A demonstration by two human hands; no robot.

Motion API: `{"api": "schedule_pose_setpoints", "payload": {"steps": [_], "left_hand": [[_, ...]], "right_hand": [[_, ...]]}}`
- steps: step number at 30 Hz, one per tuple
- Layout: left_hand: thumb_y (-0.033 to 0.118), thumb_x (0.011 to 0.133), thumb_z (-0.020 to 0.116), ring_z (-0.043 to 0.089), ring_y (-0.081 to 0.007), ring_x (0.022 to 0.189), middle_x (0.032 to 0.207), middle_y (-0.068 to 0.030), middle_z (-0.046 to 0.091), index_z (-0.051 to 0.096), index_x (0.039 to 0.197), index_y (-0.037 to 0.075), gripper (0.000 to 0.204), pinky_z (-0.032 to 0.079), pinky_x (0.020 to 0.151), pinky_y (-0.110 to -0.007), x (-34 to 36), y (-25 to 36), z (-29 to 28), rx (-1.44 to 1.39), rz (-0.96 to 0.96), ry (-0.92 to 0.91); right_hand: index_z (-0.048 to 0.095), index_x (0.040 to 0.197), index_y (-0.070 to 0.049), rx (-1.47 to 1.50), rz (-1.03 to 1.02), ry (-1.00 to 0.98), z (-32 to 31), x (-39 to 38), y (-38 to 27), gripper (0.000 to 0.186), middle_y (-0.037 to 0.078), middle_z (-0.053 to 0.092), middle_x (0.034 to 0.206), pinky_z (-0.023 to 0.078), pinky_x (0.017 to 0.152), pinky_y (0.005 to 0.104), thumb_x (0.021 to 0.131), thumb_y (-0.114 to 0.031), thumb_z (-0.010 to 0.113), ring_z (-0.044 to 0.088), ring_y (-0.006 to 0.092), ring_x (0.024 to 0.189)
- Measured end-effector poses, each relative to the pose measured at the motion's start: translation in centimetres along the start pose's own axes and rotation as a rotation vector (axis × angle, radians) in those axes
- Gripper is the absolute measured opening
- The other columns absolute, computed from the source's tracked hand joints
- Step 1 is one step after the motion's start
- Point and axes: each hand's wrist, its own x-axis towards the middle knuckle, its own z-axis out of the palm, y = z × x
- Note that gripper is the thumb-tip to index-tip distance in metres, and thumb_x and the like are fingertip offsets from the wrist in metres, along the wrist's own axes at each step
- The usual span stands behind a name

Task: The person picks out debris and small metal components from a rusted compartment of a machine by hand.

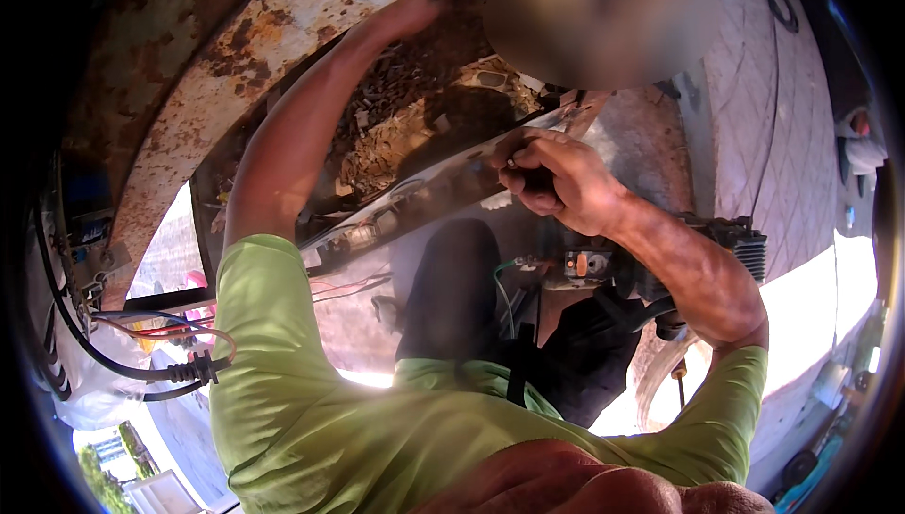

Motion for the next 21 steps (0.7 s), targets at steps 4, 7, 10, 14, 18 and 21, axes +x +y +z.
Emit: {"api": "schedule_pose_setpoints", "payload": {"steps": [4,7,10,14,18,21], "left_hand": [[0.022,0.082,0.066,0.069,-0.0310,0.089,0.096,-0.0147,0.071,0.073,0.101,0.012,0.022,0.053,0.082,-0.040,-0.1,0.4,-0.1,-0.024,0.046,-0.053],[0.018,0.082,0.066,0.068,-0.0310,0.090,0.097,-0.0150,0.070,0.072,0.104,0.011,0.024,0.053,0.082,-0.039,0.1,-0.2,0.5,-0.058,0.145,-0.104],[0.016,0.083,0.066,0.068,-0.0283,0.091,0.100,-0.0136,0.071,0.071,0.107,0.010,0.025,0.053,0.083,-0.037,0.3,0.0,1.3,0.072,0.372,-0.082],[0.015,0.086,0.067,0.068,-0.0231,0.092,0.100,-0.0097,0.071,0.071,0.109,0.009,0.024,0.052,0.084,-0.035,-0.8,2.7,0.3,-0.348,0.424,0.058],[0.016,0.087,0.068,0.067,-0.0210,0.092,0.099,-0.0072,0.072,0.070,0.109,0.008,0.023,0.051,0.086,-0.034,-1.3,4.3,-2.3,-0.306,0.116,-0.043],[0.017,0.085,0.069,0.068,-0.0231,0.091,0.100,-0.0086,0.071,0.071,0.105,0.008,0.022,0.052,0.085,-0.035,-0.5,1.2,-0.9,-0.227,0.179,-0.028]], "right_hand": [[0.058,0.104,0.003,0.035,0.004,0.026,0.1,0.0,-0.1,0.024,0.007,0.052,0.075,0.028,0.046,0.0240,0.092,-0.012,0.042,0.036,0.0093,0.051],[0.058,0.103,0.003,0.032,-0.018,-0.006,0.0,0.0,0.0,0.024,0.007,0.052,0.076,0.028,0.045,0.0235,0.093,-0.012,0.042,0.036,0.0090,0.051],[0.057,0.103,0.004,0.027,-0.021,-0.010,-0.1,0.0,0.0,0.024,0.007,0.052,0.076,0.028,0.045,0.0232,0.093,-0.012,0.042,0.036,0.0087,0.050],[0.057,0.104,0.004,0.021,-0.021,-0.024,-0.2,0.1,0.2,0.024,0.007,0.052,0.076,0.028,0.045,0.0231,0.094,-0.011,0.041,0.037,0.0088,0.050],[0.057,0.103,0.003,0.004,-0.020,-0.006,-0.2,0.0,0.2,0.023,0.007,0.052,0.076,0.028,0.046,0.0231,0.094,-0.011,0.041,0.036,0.0093,0.050],[0.057,0.103,0.003,0.038,0.007,0.006,-0.2,0.0,0.1,0.023,0.007,0.052,0.076,0.028,0.046,0.0233,0.093,-0.011,0.041,0.036,0.0097,0.050]]}}
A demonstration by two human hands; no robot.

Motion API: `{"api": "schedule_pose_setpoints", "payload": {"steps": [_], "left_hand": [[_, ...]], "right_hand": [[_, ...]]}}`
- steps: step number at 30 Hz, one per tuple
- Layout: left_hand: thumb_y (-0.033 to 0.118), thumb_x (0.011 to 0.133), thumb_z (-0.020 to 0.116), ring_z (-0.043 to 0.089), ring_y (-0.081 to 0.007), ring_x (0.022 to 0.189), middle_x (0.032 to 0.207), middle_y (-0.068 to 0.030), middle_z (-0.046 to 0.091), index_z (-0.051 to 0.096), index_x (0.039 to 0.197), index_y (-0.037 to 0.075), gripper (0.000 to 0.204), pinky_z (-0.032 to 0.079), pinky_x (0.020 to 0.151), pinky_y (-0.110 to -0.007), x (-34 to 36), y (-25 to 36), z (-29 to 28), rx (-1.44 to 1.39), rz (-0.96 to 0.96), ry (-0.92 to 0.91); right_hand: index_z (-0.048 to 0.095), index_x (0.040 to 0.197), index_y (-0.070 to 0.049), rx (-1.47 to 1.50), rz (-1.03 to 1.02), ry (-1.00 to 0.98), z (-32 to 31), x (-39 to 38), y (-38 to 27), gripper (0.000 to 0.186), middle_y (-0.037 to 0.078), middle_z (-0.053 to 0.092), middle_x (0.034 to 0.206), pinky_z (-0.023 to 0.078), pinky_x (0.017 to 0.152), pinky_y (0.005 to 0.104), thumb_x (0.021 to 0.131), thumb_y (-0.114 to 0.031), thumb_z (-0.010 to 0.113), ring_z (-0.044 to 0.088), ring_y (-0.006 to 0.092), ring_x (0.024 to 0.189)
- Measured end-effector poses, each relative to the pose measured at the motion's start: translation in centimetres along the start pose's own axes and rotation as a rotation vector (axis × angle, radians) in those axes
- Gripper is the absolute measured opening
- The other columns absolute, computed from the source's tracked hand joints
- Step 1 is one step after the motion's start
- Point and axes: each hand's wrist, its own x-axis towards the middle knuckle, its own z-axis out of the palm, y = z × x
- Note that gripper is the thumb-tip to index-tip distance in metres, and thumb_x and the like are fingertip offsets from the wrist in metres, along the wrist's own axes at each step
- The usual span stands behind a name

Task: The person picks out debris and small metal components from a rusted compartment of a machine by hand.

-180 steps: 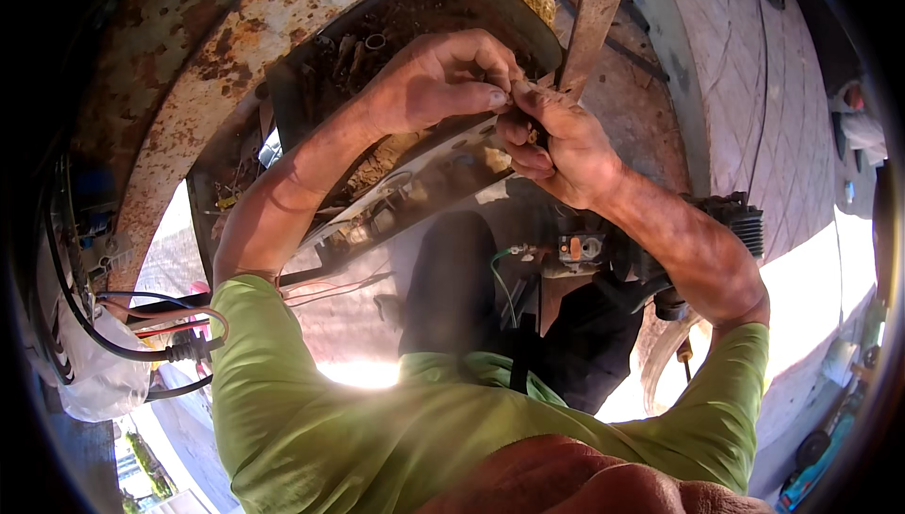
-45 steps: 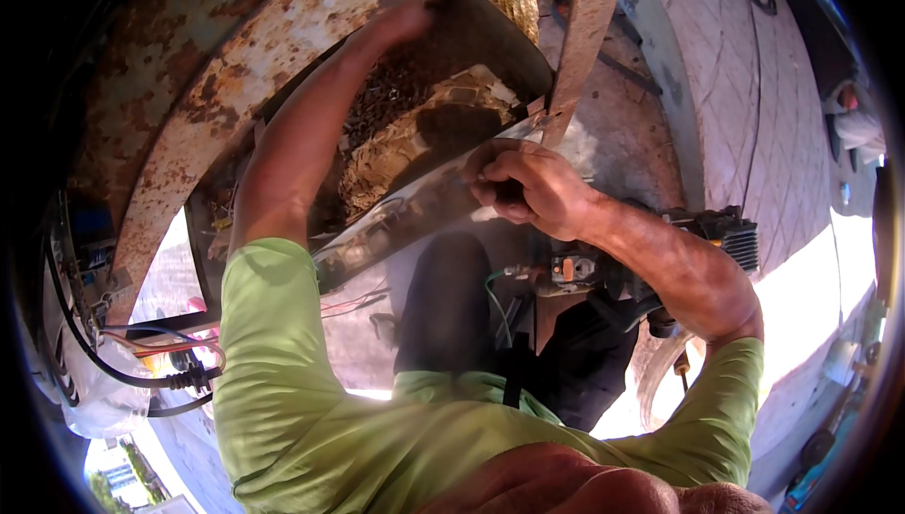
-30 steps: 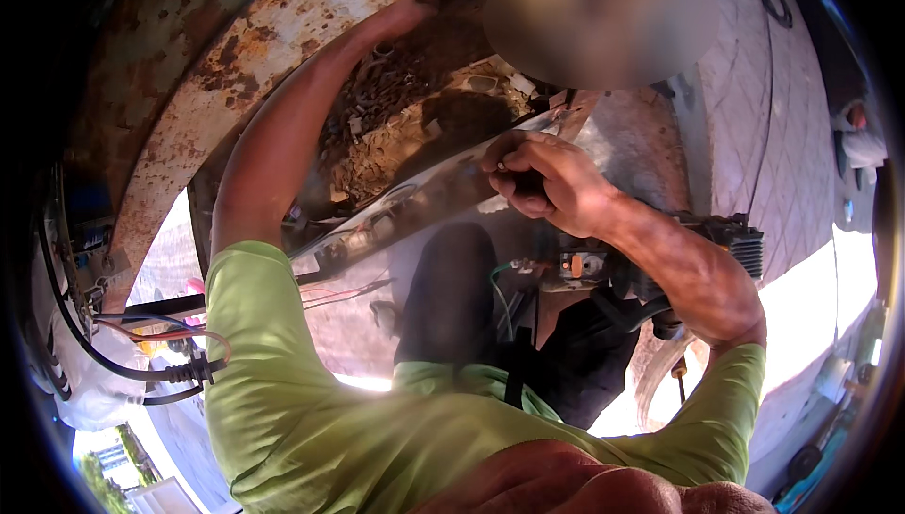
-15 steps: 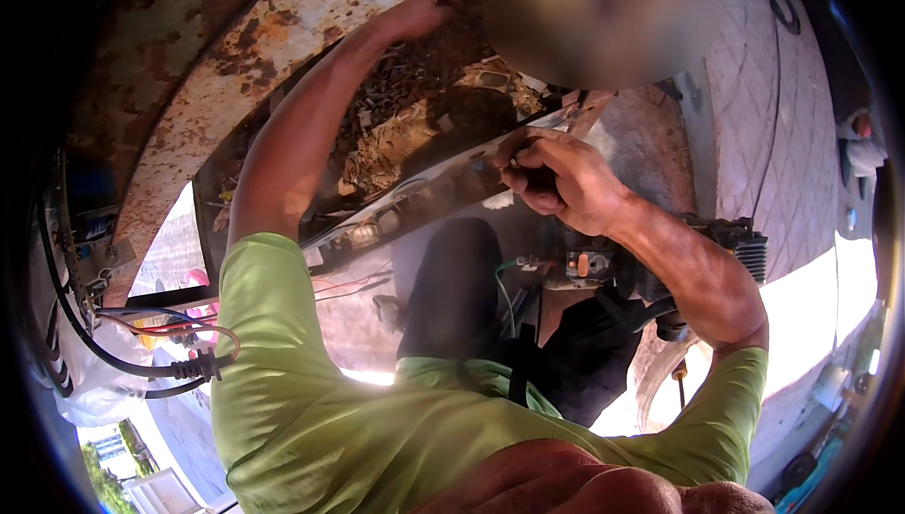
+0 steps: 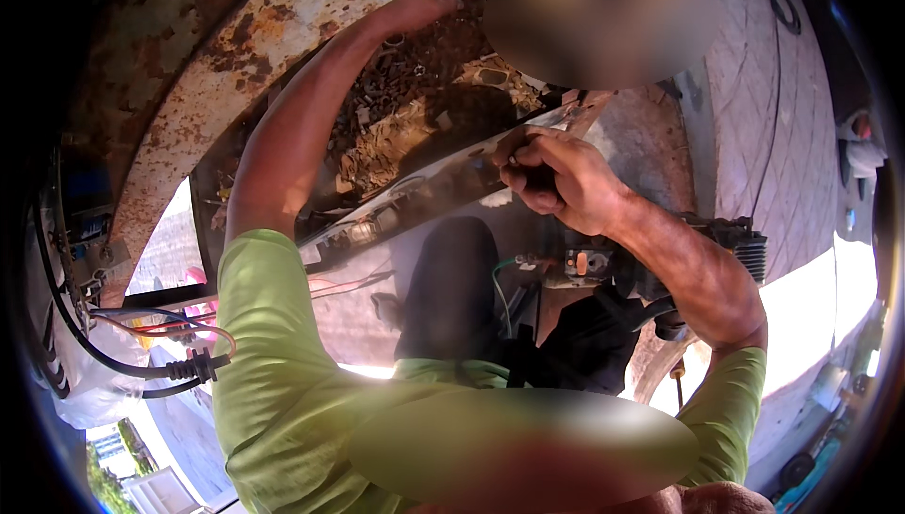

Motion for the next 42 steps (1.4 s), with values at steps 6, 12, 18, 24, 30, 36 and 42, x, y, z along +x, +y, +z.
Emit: {"api": "schedule_pose_setpoints", "payload": {"steps": [6,12,18,24,30,36,42], "left_hand": [[0.020,0.083,0.069,0.069,-0.0262,0.091,0.098,-0.0117,0.072,0.072,0.101,0.008,0.022,0.053,0.084,-0.037,0.2,-1.4,0.1,0.155,-0.021,-0.059],[0.020,0.083,0.068,0.069,-0.0260,0.090,0.096,-0.0113,0.072,0.072,0.100,0.008,0.021,0.053,0.083,-0.037,0.2,-1.4,-0.1,0.156,-0.044,-0.076],[0.017,0.081,0.067,0.069,-0.0265,0.087,0.093,-0.0128,0.071,0.072,0.098,0.006,0.020,0.053,0.079,-0.037,0.2,-0.2,0.0,0.181,0.088,-0.101],[0.017,0.081,0.068,0.067,-0.0312,0.086,0.096,-0.0165,0.068,0.069,0.102,0.004,0.025,0.052,0.078,-0.039,0.3,0.5,0.8,0.272,0.253,-0.115],[0.019,0.081,0.068,0.066,-0.0340,0.094,0.100,-0.0147,0.069,0.071,0.103,0.010,0.024,0.052,0.082,-0.044,-0.2,0.8,1.4,0.352,0.169,-0.164],[0.019,0.083,0.068,0.067,-0.0258,0.088,0.093,-0.0134,0.070,0.071,0.104,0.008,0.024,0.052,0.080,-0.039,-0.7,4.5,1.2,0.117,0.089,-0.358],[0.024,0.090,0.066,0.064,-0.0132,0.086,0.091,-0.0029,0.070,0.071,0.108,0.009,0.024,0.050,0.079,-0.032,-0.6,4.6,0.0,-0.212,0.100,-0.328]], "right_hand": [[0.057,0.102,0.002,0.022,0.002,0.015,0.1,0.0,0.0,0.022,0.008,0.053,0.077,0.029,0.045,0.0238,0.093,-0.011,0.042,0.036,0.0101,0.050],[0.057,0.102,0.003,0.016,0.013,0.021,0.3,0.0,-0.2,0.021,0.008,0.053,0.076,0.029,0.044,0.0232,0.093,-0.009,0.042,0.037,0.0098,0.050],[0.057,0.101,0.003,-0.017,0.008,0.028,0.1,0.1,0.1,0.021,0.008,0.052,0.076,0.029,0.044,0.0228,0.094,-0.009,0.042,0.037,0.0092,0.049],[0.056,0.102,0.003,-0.020,0.008,0.030,0.1,0.1,0.2,0.021,0.007,0.051,0.076,0.028,0.044,0.0231,0.094,-0.010,0.042,0.036,0.0092,0.049],[0.056,0.101,0.002,-0.006,0.025,0.047,0.4,0.1,-0.1,0.020,0.007,0.052,0.076,0.027,0.043,0.0233,0.095,-0.010,0.041,0.035,0.0094,0.048],[0.056,0.102,0.002,-0.022,0.023,0.046,0.4,0.0,-0.1,0.020,0.007,0.052,0.076,0.026,0.043,0.0236,0.095,-0.010,0.041,0.035,0.0092,0.048],[0.055,0.102,0.002,0.017,0.020,0.020,0.4,0.0,0.0,0.020,0.007,0.052,0.075,0.026,0.043,0.0238,0.094,-0.010,0.041,0.035,0.0091,0.048]]}}
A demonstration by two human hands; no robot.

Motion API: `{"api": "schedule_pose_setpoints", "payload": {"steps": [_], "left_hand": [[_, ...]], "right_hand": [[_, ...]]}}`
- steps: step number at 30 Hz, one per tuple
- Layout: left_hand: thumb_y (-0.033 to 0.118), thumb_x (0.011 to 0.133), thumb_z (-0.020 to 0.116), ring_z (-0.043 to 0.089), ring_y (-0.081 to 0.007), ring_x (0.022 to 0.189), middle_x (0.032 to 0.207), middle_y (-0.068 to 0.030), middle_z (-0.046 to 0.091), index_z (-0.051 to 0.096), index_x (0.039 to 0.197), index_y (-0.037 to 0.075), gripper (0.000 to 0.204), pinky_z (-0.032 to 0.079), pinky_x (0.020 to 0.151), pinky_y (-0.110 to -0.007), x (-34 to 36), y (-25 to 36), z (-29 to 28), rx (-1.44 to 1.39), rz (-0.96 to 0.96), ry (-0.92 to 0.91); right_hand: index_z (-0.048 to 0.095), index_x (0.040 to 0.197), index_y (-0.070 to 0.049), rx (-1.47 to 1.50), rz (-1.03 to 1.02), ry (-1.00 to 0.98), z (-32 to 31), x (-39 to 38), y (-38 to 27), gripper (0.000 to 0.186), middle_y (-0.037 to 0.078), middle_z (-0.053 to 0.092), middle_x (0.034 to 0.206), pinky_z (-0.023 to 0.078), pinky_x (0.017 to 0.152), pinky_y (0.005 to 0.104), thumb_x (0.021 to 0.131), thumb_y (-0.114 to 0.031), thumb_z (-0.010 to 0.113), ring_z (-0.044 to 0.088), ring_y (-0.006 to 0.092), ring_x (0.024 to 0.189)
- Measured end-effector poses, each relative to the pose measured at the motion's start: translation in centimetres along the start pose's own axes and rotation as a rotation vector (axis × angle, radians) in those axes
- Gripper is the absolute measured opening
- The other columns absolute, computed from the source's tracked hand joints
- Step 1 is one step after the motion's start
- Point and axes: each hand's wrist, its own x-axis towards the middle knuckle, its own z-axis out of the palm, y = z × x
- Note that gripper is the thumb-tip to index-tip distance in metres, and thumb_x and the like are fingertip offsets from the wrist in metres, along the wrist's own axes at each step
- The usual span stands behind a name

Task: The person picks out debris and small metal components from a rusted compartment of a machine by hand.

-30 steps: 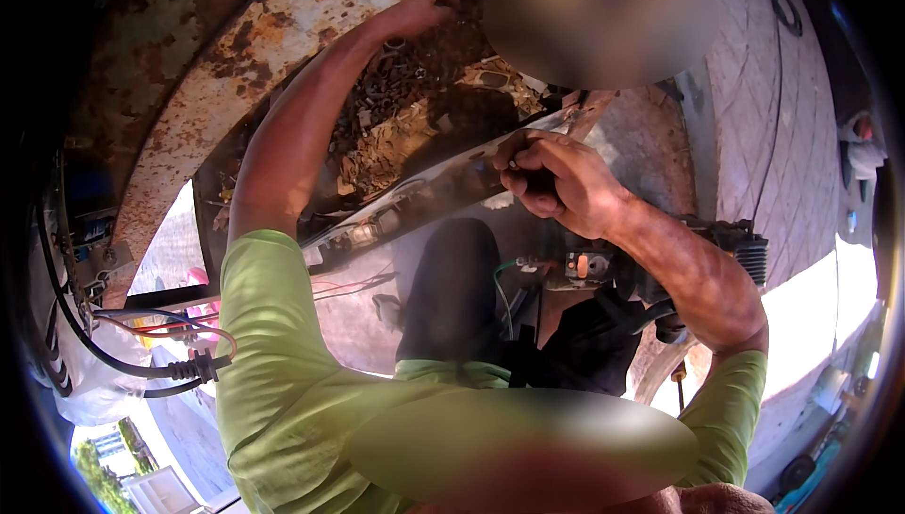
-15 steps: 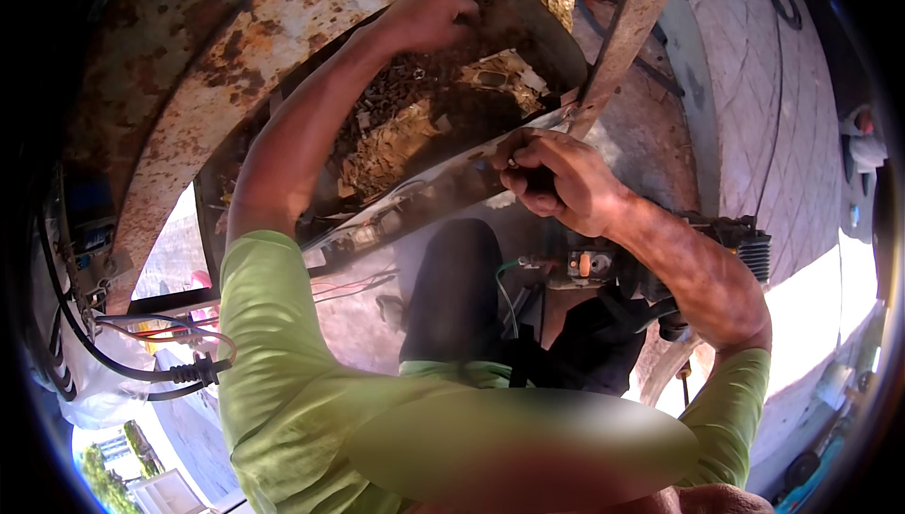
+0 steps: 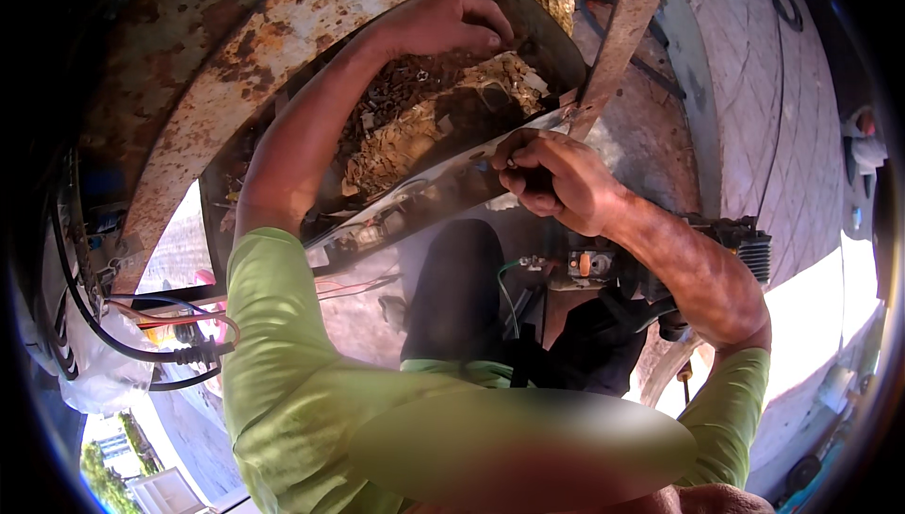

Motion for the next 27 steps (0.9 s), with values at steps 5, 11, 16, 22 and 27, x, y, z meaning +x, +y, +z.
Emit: {"api": "schedule_pose_setpoints", "payload": {"steps": [5,11,16,22,27], "left_hand": [[0.023,0.089,0.069,0.065,-0.0129,0.086,0.092,-0.0059,0.071,0.070,0.107,0.011,0.022,0.051,0.081,-0.032,-0.8,-1.8,-2.0,0.064,-0.138,0.345],[0.022,0.087,0.070,0.067,-0.0165,0.089,0.095,-0.0076,0.072,0.071,0.104,0.010,0.021,0.052,0.080,-0.034,-0.8,-4.5,-2.8,0.302,-0.116,0.347],[0.022,0.086,0.070,0.068,-0.0162,0.087,0.093,-0.0079,0.072,0.071,0.103,0.008,0.022,0.052,0.079,-0.033,-1.0,-4.1,-2.7,0.266,-0.173,0.253],[0.020,0.084,0.068,0.068,-0.0159,0.080,0.086,-0.0070,0.072,0.072,0.100,0.007,0.021,0.053,0.074,-0.033,-1.0,-3.4,-2.2,0.253,-0.221,0.198],[0.019,0.083,0.068,0.068,-0.0161,0.080,0.086,-0.0075,0.072,0.072,0.099,0.007,0.020,0.053,0.073,-0.033,-1.0,-3.8,-2.4,0.280,-0.213,0.172]], "right_hand": [[0.056,0.102,0.001,0.010,0.001,-0.007,0.1,-0.2,-0.2,0.020,0.006,0.051,0.075,0.026,0.043,0.0235,0.094,-0.011,0.041,0.035,0.0089,0.048],[0.056,0.101,0.001,0.042,0.020,-0.008,0.0,-0.2,-0.2,0.020,0.006,0.051,0.076,0.026,0.043,0.0227,0.095,-0.011,0.041,0.035,0.0084,0.048],[0.056,0.101,0.001,0.038,0.026,-0.009,0.1,0.0,-0.1,0.020,0.006,0.052,0.076,0.027,0.043,0.0226,0.094,-0.011,0.041,0.035,0.0083,0.048],[0.055,0.101,0.002,0.000,0.000,-0.004,0.2,-0.2,-0.1,0.020,0.006,0.052,0.075,0.027,0.043,0.0227,0.094,-0.011,0.041,0.035,0.0082,0.047],[0.055,0.101,0.002,-0.002,-0.003,-0.011,0.3,-0.3,-0.2,0.020,0.006,0.052,0.075,0.027,0.043,0.0229,0.094,-0.011,0.041,0.036,0.0084,0.047]]}}
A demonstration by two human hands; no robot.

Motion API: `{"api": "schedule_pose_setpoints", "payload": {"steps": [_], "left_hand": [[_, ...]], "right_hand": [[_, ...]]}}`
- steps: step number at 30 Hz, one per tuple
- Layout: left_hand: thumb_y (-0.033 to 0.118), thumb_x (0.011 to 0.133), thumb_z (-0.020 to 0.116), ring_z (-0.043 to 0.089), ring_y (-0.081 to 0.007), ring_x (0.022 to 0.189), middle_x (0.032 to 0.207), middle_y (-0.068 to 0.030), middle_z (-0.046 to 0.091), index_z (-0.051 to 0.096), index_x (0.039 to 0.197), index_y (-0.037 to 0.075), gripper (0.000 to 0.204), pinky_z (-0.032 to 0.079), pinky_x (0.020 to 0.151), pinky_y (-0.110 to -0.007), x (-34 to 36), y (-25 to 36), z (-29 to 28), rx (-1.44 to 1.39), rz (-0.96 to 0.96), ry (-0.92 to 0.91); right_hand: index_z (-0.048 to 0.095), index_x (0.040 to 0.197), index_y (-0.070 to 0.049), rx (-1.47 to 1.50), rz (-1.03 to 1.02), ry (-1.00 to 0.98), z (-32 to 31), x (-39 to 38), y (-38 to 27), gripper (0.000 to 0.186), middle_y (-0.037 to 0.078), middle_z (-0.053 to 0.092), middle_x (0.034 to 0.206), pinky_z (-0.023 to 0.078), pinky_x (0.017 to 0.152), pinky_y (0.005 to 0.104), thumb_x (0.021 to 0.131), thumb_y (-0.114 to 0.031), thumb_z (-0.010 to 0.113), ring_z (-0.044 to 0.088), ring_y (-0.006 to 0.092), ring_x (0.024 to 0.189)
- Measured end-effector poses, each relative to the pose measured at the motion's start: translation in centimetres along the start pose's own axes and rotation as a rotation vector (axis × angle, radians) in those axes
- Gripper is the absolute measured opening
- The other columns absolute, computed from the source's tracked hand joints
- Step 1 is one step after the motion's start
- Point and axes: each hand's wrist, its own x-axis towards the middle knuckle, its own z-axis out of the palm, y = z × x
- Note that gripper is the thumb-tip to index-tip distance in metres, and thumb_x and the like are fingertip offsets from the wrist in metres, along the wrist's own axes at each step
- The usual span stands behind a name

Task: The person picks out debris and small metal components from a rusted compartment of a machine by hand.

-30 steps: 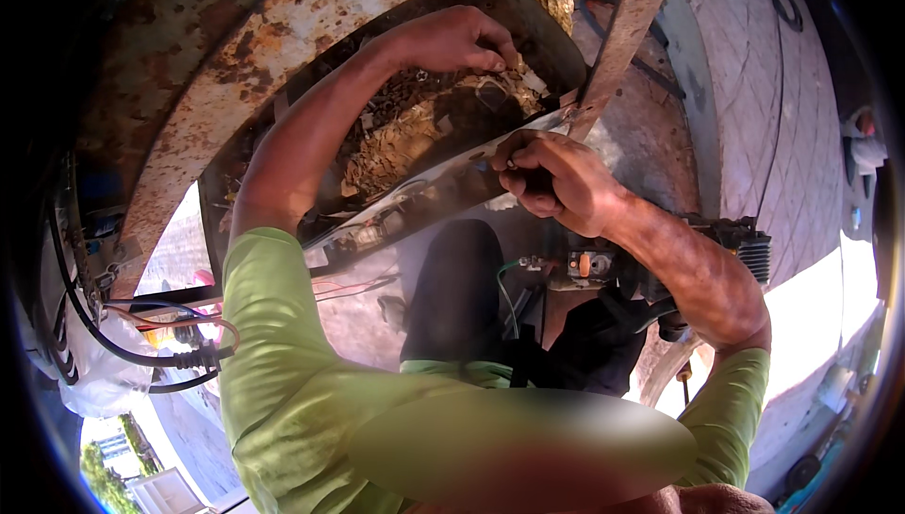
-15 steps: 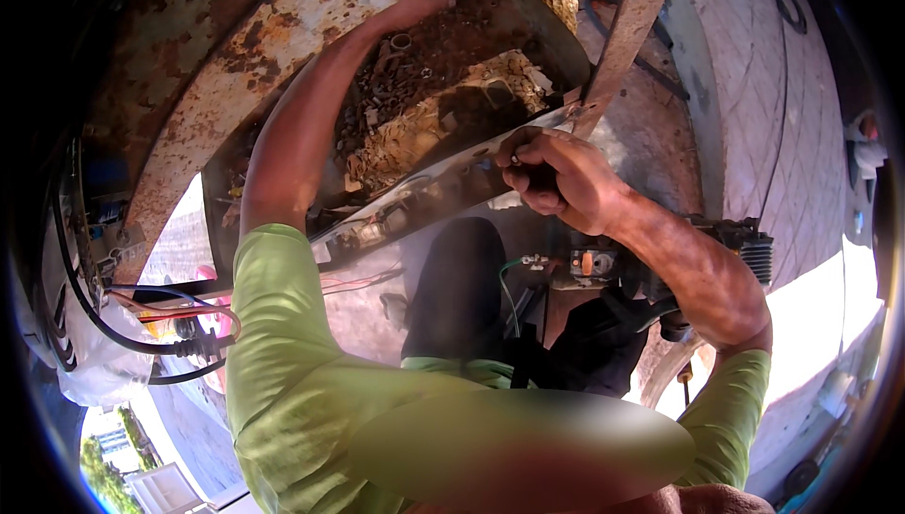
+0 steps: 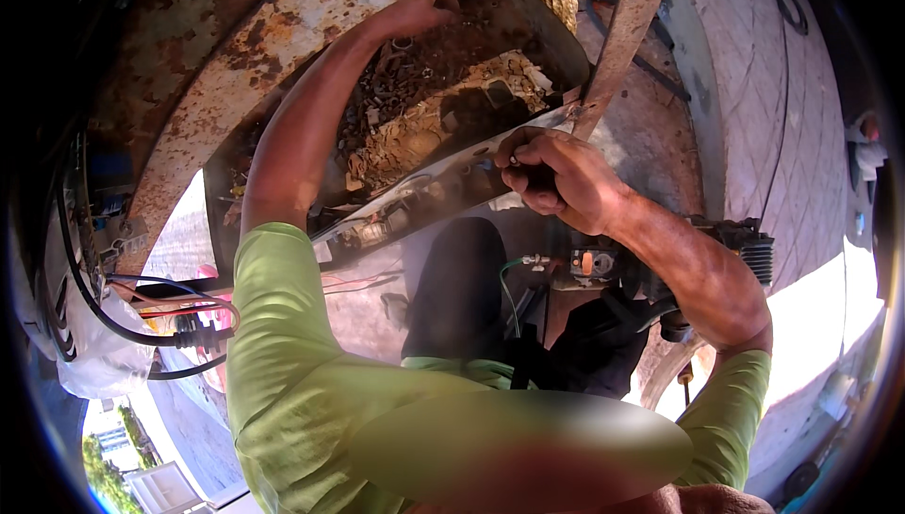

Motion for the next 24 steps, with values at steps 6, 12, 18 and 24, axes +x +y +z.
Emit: {"api": "schedule_pose_setpoints", "payload": {"steps": [6,12,18,24], "left_hand": [[0.020,0.083,0.068,0.069,-0.0178,0.081,0.088,-0.0086,0.073,0.073,0.098,0.007,0.021,0.053,0.074,-0.034,0.0,0.0,0.0,0.018,-0.003,0.015],[0.021,0.083,0.068,0.070,-0.0191,0.083,0.089,-0.0098,0.073,0.073,0.098,0.007,0.021,0.054,0.076,-0.035,0.1,-0.4,0.2,0.017,-0.029,0.053],[0.019,0.082,0.068,0.069,-0.0276,0.088,0.091,-0.0128,0.072,0.073,0.099,0.006,0.022,0.053,0.080,-0.040,0.9,-2.2,1.6,0.076,0.094,0.166],[0.019,0.087,0.062,0.063,-0.0360,0.100,0.115,-0.0155,0.063,0.066,0.119,0.011,0.033,0.052,0.086,-0.041,2.5,-3.4,3.7,0.392,0.222,0.107]], "right_hand": [[0.055,0.101,0.002,0.023,0.005,-0.003,0.0,-0.1,0.0,0.020,0.006,0.052,0.076,0.027,0.043,0.0227,0.095,-0.011,0.041,0.035,0.0083,0.048],[0.056,0.101,0.002,0.054,0.003,-0.032,-0.4,0.1,0.1,0.021,0.007,0.052,0.077,0.027,0.044,0.0228,0.095,-0.011,0.041,0.034,0.0083,0.048],[0.056,0.102,0.002,0.046,0.007,-0.023,-0.3,0.1,0.1,0.020,0.006,0.052,0.077,0.028,0.043,0.0227,0.095,-0.011,0.042,0.035,0.0081,0.048],[0.056,0.103,0.002,0.041,0.005,-0.018,-0.2,0.2,0.1,0.021,0.006,0.053,0.077,0.027,0.043,0.0226,0.093,-0.011,0.043,0.035,0.0083,0.047]]}}
